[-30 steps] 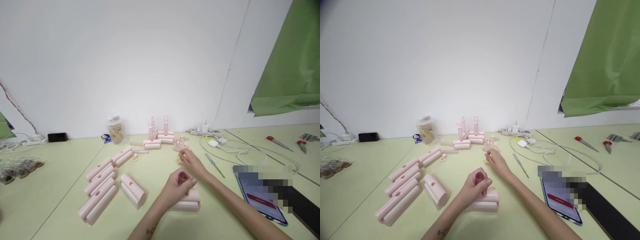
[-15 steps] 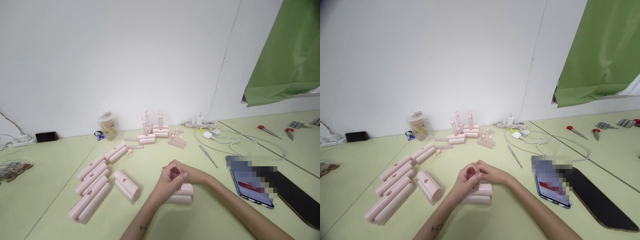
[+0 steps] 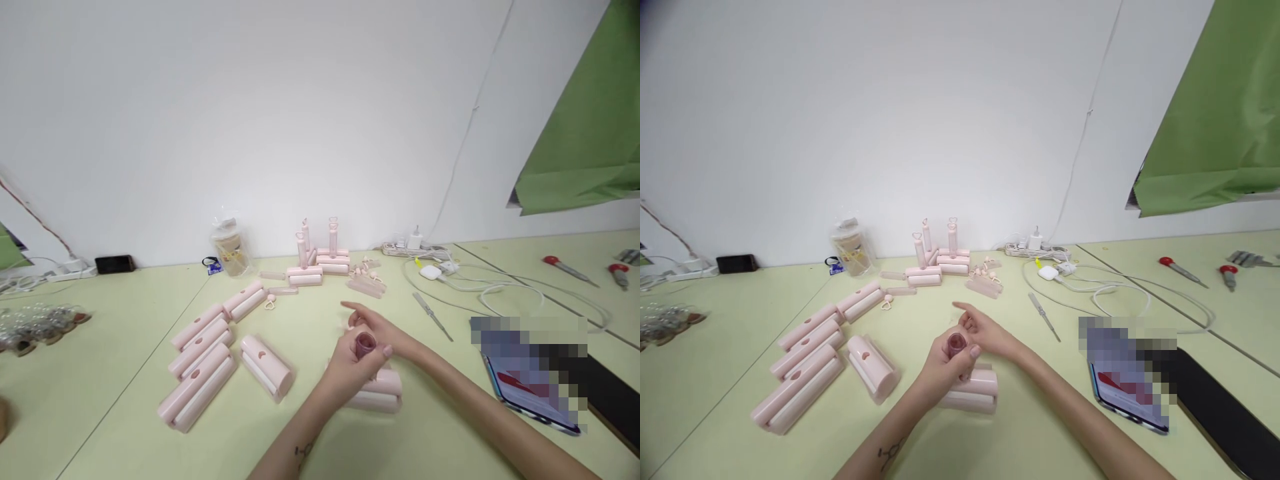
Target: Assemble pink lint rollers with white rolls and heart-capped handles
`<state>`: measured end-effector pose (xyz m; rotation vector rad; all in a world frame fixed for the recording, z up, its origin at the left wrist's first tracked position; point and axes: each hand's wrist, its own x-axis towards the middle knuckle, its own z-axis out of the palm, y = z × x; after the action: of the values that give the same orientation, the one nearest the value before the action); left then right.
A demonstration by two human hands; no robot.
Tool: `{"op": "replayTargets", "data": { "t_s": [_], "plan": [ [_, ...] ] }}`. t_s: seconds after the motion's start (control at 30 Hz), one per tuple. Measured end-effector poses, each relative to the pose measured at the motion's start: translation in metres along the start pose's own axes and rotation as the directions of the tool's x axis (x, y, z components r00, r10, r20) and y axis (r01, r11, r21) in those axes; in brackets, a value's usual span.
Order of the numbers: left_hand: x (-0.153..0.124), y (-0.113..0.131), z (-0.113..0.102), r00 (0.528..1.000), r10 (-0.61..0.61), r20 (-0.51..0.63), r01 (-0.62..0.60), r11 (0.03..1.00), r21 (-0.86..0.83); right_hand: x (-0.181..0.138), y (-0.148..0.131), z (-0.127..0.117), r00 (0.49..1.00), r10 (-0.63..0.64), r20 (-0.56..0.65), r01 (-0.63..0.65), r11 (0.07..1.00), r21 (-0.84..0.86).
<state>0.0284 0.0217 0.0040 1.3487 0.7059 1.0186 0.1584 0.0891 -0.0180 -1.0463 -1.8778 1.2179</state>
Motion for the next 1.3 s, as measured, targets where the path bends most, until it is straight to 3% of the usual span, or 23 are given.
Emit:
{"op": "replayTargets", "data": {
  "t_s": [0.17,0.37,0.5,0.77,0.87,0.97,1.07,1.3],
  "plan": [
    [0.001,0.000,-0.002,0.999,0.041,0.012,-0.041,0.998,-0.044,-0.020,-0.035,-0.015,0.979,0.005,-0.206,0.032,0.984,0.176],
    [0.001,-0.006,-0.004,0.991,0.123,0.047,-0.115,0.984,-0.137,-0.047,-0.068,0.013,0.963,-0.046,-0.265,0.139,0.929,0.343],
    [0.001,-0.012,-0.003,0.992,0.124,0.010,-0.120,0.978,-0.170,-0.052,-0.071,0.030,0.953,-0.103,-0.284,0.179,0.950,0.255],
    [0.000,-0.011,-0.002,0.992,0.123,-0.002,-0.119,0.960,-0.254,-0.051,-0.062,0.038,0.912,-0.210,-0.352,0.254,0.963,0.084],
    [-0.001,-0.005,0.000,0.994,0.106,-0.001,-0.103,0.967,-0.234,-0.053,-0.064,0.032,0.919,-0.250,-0.306,0.268,0.963,0.018],
    [0.000,-0.002,0.002,0.999,0.044,-0.007,-0.044,0.965,-0.258,-0.054,-0.067,0.021,0.959,-0.238,-0.154,0.244,0.970,0.015],
    [0.000,-0.004,0.002,0.998,0.063,-0.014,-0.064,0.958,-0.278,-0.053,-0.069,0.010,0.972,-0.232,-0.027,0.232,0.972,0.022],
    [0.003,-0.005,0.004,0.998,0.062,-0.028,-0.067,0.952,-0.299,-0.051,-0.069,0.013,0.973,-0.217,-0.079,0.225,0.966,0.125]
  ]
}}
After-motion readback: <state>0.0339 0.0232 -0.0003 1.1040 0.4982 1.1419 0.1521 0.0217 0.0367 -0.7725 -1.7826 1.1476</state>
